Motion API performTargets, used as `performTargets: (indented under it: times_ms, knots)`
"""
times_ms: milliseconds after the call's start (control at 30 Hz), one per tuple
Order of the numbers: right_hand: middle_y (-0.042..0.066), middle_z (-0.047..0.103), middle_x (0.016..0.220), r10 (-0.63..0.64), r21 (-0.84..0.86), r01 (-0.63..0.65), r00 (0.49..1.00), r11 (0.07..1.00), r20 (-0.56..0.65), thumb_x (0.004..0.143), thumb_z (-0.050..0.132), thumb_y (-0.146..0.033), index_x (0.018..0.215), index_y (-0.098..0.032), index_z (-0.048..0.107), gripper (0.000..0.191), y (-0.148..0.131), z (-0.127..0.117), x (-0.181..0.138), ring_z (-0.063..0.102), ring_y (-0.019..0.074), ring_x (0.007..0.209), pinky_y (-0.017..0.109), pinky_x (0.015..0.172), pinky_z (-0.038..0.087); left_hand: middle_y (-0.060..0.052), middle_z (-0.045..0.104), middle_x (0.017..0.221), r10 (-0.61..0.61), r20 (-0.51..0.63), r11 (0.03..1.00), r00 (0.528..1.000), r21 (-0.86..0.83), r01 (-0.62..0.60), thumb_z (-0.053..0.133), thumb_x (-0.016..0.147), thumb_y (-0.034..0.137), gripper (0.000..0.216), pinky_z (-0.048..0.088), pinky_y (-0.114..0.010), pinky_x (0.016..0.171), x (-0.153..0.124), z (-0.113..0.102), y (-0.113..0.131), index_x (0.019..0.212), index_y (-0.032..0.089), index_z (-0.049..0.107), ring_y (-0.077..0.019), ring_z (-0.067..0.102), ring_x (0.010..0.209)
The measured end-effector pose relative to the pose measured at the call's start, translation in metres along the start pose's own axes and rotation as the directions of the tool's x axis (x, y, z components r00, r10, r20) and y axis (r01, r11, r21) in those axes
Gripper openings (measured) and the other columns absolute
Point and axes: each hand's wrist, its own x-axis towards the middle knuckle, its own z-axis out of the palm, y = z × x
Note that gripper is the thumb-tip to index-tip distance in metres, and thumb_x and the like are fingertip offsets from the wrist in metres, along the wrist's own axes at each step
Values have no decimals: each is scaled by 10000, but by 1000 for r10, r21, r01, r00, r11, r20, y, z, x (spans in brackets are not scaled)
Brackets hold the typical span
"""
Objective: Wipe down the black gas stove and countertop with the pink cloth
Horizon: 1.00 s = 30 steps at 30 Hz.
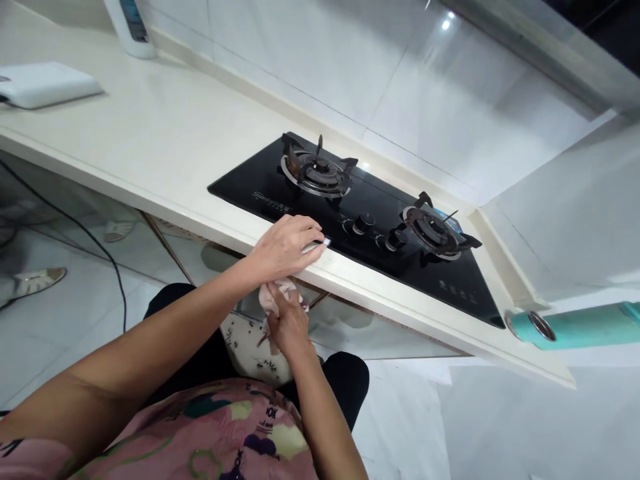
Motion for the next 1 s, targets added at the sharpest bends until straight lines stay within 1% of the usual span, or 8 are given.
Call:
performTargets:
  times_ms: [167,267,400,500,600,767,900,1000]
  knots:
    - [94,669,1211,189,504,-90,970,859,-150,812,629,-317,1401,-200,522,610,23,12,-16,653,232,1044,374,927,549,-86,773,927,-22,-64,938,998,-346,-1,515,998,300,236,521,-422,906,-68,-10,15,884,234,712,-238,709,951]
    - [71,702,1146,351,659,-189,928,728,-122,779,719,-434,1307,-209,543,600,29,1,-28,659,219,960,337,830,548,-79,741,851,-222,15,855,975,-478,202,529,996,353,245,533,-394,825,-133,-3,13,878,234,707,-220,686,825]
    - [2,720,913,468,786,-289,884,546,0,780,743,-538,1196,-234,606,533,22,-19,-34,639,191,760,295,670,508,-91,709,1023,-654,196,553,731,-536,638,642,937,479,297,549,-353,797,-198,9,3,1063,225,731,-227,681,923]
    - [-12,727,845,516,860,-272,857,431,12,770,749,-590,1155,-236,615,540,11,-24,-28,657,199,732,298,658,515,-110,643,1334,-651,430,363,626,-548,754,882,713,519,769,567,-384,879,-217,14,4,1403,292,630,-286,649,1149]
    - [8,746,860,434,812,-267,901,519,19,820,686,-624,1142,-219,665,518,-3,-23,-20,676,213,754,312,671,531,-134,585,1475,-534,597,126,599,-644,754,985,568,513,1158,558,-432,986,-215,17,16,1577,301,458,-331,604,1287]
    - [68,743,1273,-91,436,22,986,900,139,965,593,-517,1314,-265,721,449,-27,-41,-20,685,251,1166,381,994,544,-127,741,1228,-653,630,-352,420,-744,569,922,677,560,911,596,-428,913,-205,21,28,1439,228,550,-310,725,1089]
    - [80,728,1289,-295,111,317,939,942,-175,1017,573,-431,1276,-293,745,340,-28,-104,-28,670,246,1201,418,1044,526,-81,771,1148,-914,325,-193,243,-875,444,934,673,420,680,613,-376,875,-204,10,8,1251,230,631,-282,743,1042]
    - [109,742,1165,-305,-140,277,750,951,-586,1006,581,-402,1145,-235,772,290,-6,-158,-21,682,264,1112,451,1011,519,-69,757,1226,-997,23,-1,71,-955,296,887,726,366,603,616,-360,915,-195,-9,-26,1247,239,612,-255,733,1107]
